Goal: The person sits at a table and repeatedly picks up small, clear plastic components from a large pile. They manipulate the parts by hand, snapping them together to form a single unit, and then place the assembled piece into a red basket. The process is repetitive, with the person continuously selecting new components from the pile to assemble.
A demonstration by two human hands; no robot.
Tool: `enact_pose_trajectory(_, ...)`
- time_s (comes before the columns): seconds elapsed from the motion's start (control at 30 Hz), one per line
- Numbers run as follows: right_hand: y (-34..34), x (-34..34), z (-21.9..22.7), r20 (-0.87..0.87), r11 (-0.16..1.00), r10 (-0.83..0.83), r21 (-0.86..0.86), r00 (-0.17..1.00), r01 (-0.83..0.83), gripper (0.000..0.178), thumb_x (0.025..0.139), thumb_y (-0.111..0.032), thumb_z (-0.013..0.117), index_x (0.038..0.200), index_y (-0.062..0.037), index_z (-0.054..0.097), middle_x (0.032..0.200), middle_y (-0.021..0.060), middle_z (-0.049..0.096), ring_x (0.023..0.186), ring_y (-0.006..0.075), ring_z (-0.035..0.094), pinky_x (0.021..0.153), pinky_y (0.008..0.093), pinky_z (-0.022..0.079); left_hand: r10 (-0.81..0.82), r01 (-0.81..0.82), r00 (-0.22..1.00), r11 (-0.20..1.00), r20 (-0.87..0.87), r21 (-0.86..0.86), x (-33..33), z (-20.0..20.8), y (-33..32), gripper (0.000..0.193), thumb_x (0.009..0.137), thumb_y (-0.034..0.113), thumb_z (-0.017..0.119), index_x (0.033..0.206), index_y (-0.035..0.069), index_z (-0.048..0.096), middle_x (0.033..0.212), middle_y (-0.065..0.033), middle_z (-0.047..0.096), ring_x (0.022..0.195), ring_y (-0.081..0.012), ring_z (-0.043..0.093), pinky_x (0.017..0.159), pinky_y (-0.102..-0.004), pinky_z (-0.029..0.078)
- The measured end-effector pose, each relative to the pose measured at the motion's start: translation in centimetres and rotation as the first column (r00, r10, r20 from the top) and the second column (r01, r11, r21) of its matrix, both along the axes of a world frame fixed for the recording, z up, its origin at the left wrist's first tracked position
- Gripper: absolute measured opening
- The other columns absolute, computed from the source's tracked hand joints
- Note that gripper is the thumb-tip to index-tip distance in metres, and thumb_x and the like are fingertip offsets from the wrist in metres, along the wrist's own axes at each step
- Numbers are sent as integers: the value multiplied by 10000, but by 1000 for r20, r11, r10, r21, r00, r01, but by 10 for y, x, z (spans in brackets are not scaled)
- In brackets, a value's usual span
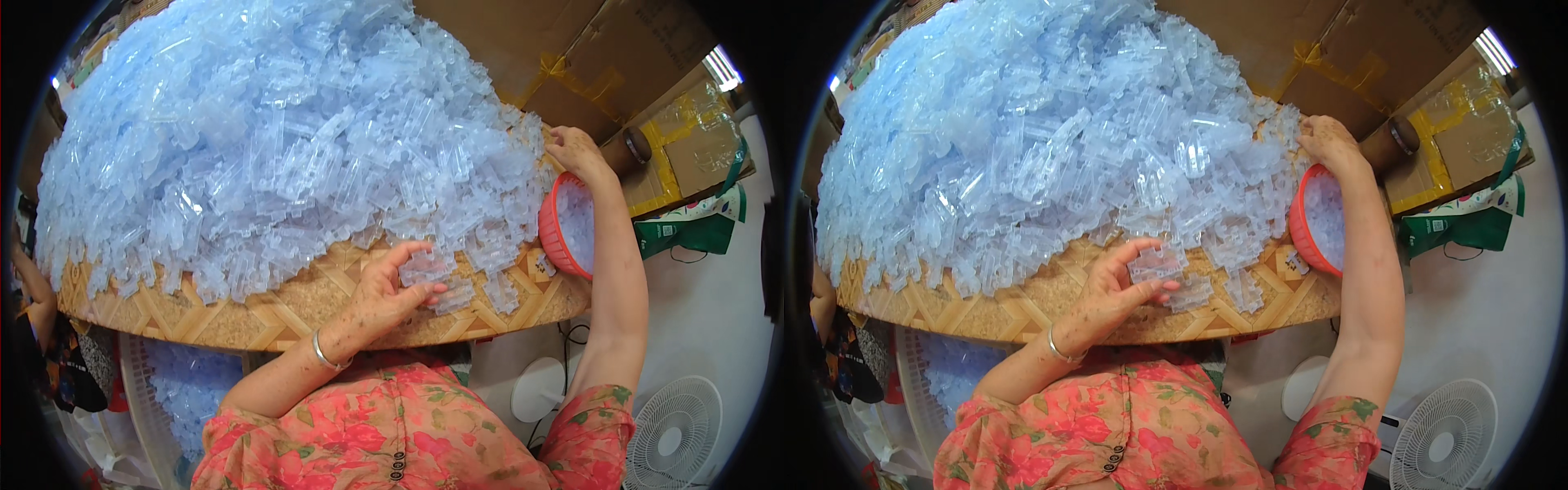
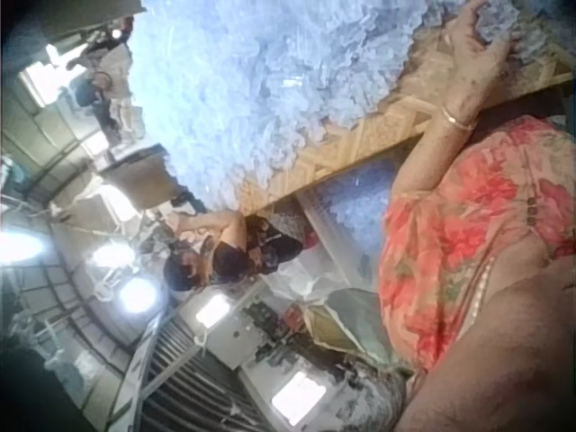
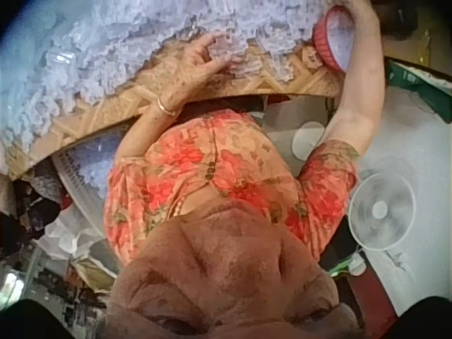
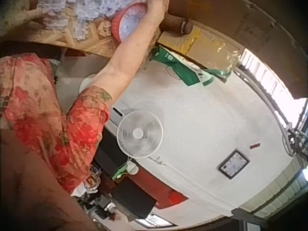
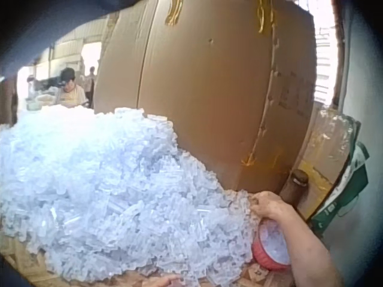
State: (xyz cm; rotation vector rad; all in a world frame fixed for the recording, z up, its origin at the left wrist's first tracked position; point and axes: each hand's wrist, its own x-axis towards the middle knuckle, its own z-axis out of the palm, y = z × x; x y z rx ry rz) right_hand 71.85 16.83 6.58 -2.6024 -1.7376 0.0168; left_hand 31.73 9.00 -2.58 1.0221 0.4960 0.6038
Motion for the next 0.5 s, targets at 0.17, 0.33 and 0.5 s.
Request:
enact_pose_trajectory(0.17, 49, 0, -13, 50, 959, -75, -271, 996, 86, 519, 820, -417, 716, 989, 74, 702, 927, 262, 715, 879, 360, 716, 826, 451, 555, -7, 7, 1000, 1000, 11, 25, -3, -1, 1, 476, 953, -7, 620, 1398, 19, 454, 1211, -126, 631, 1062, -219, 686, 846, -313, 592)
enact_pose_trajectory(0.33, 64, 12, -21, -10, 925, -176, -344, 984, 162, 515, 759, -429, 743, 859, 76, 716, 830, 243, 719, 783, 312, 720, 733, 409, 568, -50, 49, 999, 998, 15, 30, -2, 1, 0, 513, 964, 21, 620, 1434, 15, 414, 1248, -133, 617, 1084, -225, 681, 869, -314, 585)
enact_pose_trajectory(0.5, 47, 10, -6, -323, 975, -194, -170, 926, 145, 407, 789, -365, 748, 935, 13, 714, 806, 122, 707, 722, 168, 686, 680, 293, 559, -60, 60, 998, 998, 34, 6, -1, 2, 0, 513, 965, 22, 622, 1433, 14, 413, 1264, -137, 615, 1080, -227, 683, 868, -312, 586)
